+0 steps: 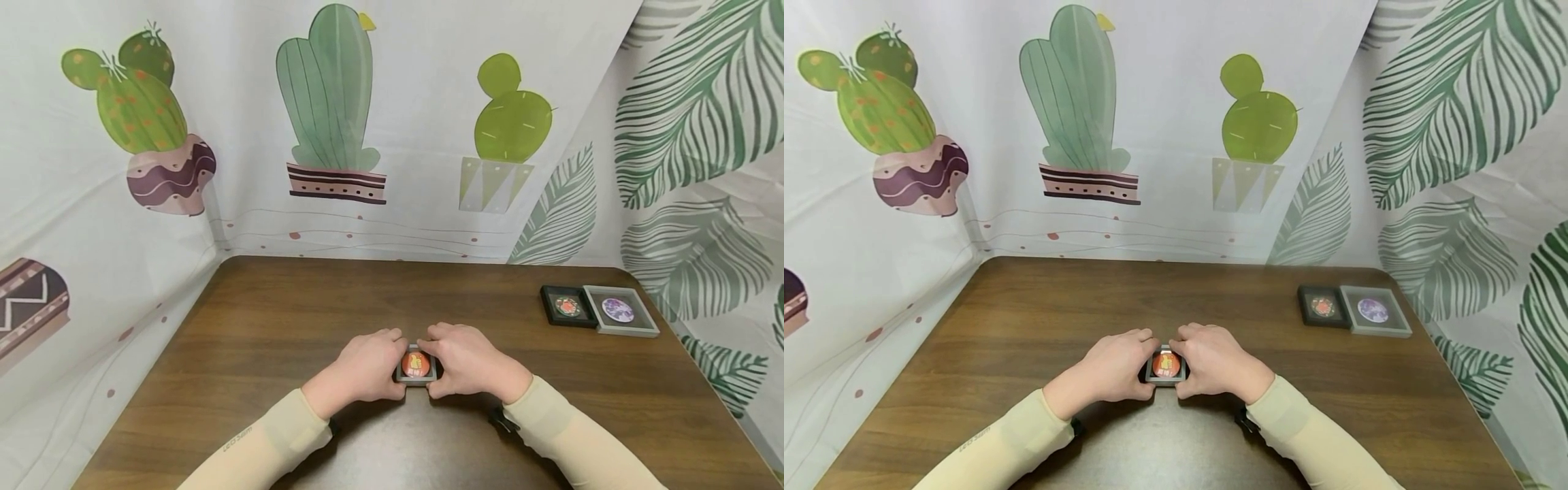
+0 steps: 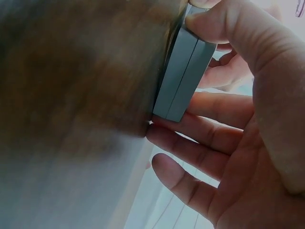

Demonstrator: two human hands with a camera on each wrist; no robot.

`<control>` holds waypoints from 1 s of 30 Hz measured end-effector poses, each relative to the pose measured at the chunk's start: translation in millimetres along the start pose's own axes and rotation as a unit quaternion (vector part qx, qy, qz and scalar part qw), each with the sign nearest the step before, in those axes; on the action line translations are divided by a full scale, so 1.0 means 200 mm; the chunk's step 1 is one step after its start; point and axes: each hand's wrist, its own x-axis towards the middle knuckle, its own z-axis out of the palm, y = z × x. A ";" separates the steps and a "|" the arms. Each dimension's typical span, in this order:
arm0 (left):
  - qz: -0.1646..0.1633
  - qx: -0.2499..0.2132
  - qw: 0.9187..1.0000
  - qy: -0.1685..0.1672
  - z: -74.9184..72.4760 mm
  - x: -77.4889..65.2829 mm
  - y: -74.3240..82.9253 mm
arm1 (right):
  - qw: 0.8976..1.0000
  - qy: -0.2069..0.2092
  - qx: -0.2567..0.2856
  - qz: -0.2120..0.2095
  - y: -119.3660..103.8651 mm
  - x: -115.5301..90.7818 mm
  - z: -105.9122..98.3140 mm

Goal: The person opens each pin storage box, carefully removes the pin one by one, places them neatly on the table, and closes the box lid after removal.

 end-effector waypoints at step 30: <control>-0.001 -0.026 1.000 -0.007 0.00 -0.01 -0.02 | 0.994 -0.019 0.102 0.029 0.04 -0.02 0.01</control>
